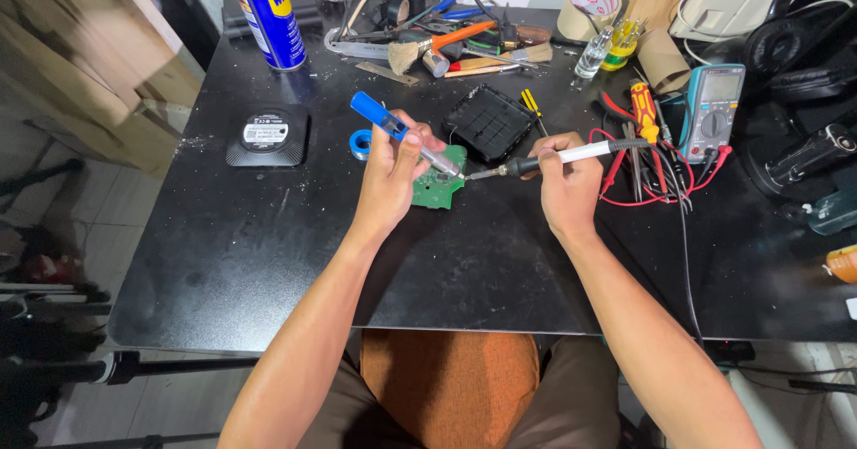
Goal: The person solders components onto a circuit board using a soldering iron and a solder sucker to remove excess solder, holding the board by hand to reposition it.
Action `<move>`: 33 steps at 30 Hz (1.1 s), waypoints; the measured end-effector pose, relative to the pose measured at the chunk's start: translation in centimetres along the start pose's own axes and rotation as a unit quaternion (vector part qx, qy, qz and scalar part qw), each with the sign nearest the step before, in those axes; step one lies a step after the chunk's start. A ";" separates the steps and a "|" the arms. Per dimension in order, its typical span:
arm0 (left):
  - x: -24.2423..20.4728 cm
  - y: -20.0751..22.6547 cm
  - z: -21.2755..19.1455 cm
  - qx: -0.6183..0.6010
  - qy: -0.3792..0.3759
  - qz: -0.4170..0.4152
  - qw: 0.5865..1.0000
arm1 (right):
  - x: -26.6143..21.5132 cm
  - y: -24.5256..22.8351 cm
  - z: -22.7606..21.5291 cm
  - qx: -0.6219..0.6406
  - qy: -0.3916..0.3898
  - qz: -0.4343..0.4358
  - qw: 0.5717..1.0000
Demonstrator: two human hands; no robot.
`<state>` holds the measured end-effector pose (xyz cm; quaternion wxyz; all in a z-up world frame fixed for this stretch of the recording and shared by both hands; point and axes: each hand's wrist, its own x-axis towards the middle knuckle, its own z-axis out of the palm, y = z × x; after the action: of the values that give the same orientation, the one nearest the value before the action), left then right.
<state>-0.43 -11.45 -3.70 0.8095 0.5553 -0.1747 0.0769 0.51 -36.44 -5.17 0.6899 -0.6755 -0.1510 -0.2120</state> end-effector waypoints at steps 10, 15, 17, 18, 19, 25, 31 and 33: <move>0.1 0.5 0.0 0.033 0.005 0.003 0.999 | 0.0 -0.3 0.0 0.010 -0.003 0.008 1.000; 1.3 1.8 -2.0 -0.088 0.082 0.045 0.992 | 0.5 -1.3 0.1 0.008 0.064 0.022 0.998; 1.6 3.0 -3.5 -0.037 0.125 0.042 0.991 | 0.5 -1.5 0.3 0.022 0.058 0.004 0.998; 1.6 3.6 -4.3 0.015 0.167 0.037 0.985 | 0.4 -1.5 0.4 0.035 0.054 -0.013 0.998; 1.3 4.1 -5.0 0.016 0.170 0.038 0.985 | 0.4 -1.6 0.4 0.037 0.051 -0.013 0.998; -0.3 4.7 -7.8 0.571 0.192 0.155 0.783 | 0.0 -1.3 0.8 -0.006 0.007 -0.048 0.999; -0.4 3.0 -7.4 0.604 0.214 0.010 0.768 | -0.1 -0.8 0.8 -0.008 -0.011 -0.031 0.999; -0.4 2.9 -7.4 0.608 0.224 0.009 0.761 | -0.2 -1.0 0.9 -0.026 -0.005 -0.022 0.999</move>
<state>-0.25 -3.53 -3.72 0.3168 0.8965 0.0898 0.2963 -0.05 -35.55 -4.40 0.6666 -0.6907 -0.1640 -0.2273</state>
